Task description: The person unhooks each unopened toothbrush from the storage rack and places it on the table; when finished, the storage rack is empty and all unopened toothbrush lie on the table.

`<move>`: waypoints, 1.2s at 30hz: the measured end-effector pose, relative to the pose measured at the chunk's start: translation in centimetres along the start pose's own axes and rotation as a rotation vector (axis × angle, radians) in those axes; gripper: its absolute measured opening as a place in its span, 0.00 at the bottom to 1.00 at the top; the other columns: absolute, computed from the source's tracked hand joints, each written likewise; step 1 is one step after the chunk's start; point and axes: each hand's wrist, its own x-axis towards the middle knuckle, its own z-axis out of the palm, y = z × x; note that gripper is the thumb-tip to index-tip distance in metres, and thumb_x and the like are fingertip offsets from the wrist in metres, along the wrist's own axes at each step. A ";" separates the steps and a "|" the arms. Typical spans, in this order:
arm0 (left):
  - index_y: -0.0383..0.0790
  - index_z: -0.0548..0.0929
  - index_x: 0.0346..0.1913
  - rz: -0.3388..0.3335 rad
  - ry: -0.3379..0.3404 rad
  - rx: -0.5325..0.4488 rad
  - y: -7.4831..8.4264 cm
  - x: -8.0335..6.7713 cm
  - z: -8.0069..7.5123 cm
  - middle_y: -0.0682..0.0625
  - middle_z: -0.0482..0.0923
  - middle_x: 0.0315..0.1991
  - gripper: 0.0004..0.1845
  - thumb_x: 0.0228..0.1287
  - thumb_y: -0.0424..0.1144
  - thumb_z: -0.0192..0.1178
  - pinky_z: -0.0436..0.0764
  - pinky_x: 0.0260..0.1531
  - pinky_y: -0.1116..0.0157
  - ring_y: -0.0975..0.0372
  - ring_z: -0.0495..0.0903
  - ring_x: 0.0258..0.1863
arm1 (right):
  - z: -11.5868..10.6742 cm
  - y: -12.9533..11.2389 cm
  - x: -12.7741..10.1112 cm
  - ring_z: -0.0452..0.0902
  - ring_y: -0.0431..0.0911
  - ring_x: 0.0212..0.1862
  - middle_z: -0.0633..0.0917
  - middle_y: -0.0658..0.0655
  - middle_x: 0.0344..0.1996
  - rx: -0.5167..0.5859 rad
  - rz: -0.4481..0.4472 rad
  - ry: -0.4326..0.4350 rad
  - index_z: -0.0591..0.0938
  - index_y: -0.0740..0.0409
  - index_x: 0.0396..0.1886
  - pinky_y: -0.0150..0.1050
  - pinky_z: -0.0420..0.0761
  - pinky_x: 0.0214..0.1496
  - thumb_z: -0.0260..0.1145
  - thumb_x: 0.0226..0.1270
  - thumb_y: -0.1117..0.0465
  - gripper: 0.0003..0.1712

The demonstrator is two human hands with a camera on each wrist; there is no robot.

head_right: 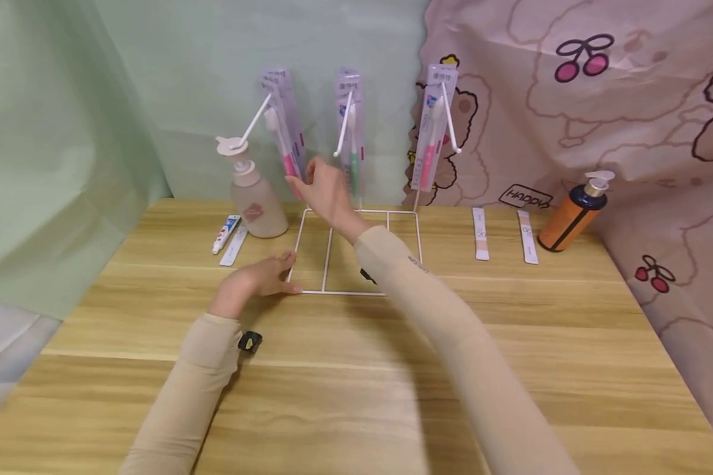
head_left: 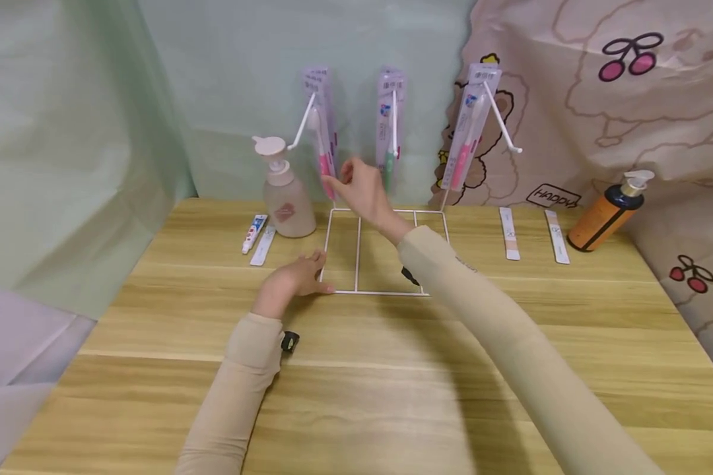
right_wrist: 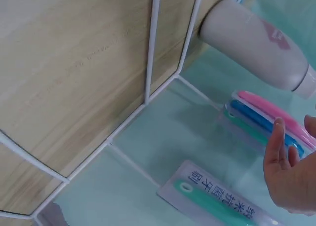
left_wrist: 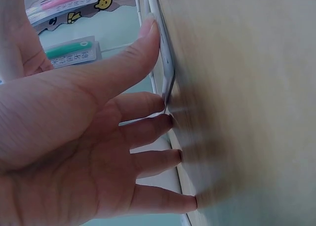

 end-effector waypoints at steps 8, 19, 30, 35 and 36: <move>0.30 0.43 0.72 0.014 -0.006 -0.015 -0.1 -0.1 -0.2 0.35 0.38 0.73 0.46 0.65 0.53 0.55 0.48 0.68 0.43 0.38 0.40 0.70 | 0.6 -0.9 1.2 0.76 0.42 0.24 0.83 0.54 0.28 -0.029 0.057 -0.037 0.78 0.60 0.37 0.31 0.75 0.22 0.66 0.60 0.47 0.19; 0.29 0.42 0.72 0.042 0.002 -0.007 -0.3 -0.2 0.0 0.34 0.37 0.73 0.45 0.66 0.51 0.54 0.47 0.68 0.44 0.36 0.41 0.69 | 1.2 -2.7 1.3 0.71 0.40 0.22 0.79 0.48 0.23 -0.197 0.123 -0.163 0.76 0.50 0.30 0.32 0.69 0.21 0.60 0.64 0.42 0.17; 0.30 0.43 0.72 0.021 -0.007 0.000 -0.3 -0.6 0.0 0.35 0.38 0.73 0.44 0.67 0.52 0.52 0.47 0.69 0.45 0.37 0.41 0.69 | -0.3 -3.0 -2.7 0.77 0.42 0.23 0.86 0.55 0.30 -0.093 -0.085 -0.198 0.80 0.59 0.35 0.29 0.72 0.20 0.64 0.63 0.48 0.17; 0.31 0.43 0.72 0.007 -0.022 -0.013 -0.2 -0.4 -0.2 0.36 0.38 0.73 0.45 0.66 0.52 0.53 0.47 0.68 0.45 0.38 0.41 0.70 | -1.4 -2.5 -4.8 0.80 0.41 0.27 0.87 0.53 0.31 -0.112 -0.090 -0.194 0.81 0.55 0.36 0.32 0.76 0.23 0.62 0.63 0.44 0.18; 0.31 0.42 0.72 0.007 -0.025 -0.015 -0.2 -0.4 -0.3 0.36 0.38 0.73 0.45 0.66 0.52 0.54 0.47 0.69 0.45 0.39 0.41 0.70 | -1.7 -2.4 -5.1 0.81 0.41 0.28 0.87 0.53 0.31 -0.096 -0.086 -0.187 0.81 0.55 0.36 0.32 0.77 0.23 0.63 0.62 0.44 0.18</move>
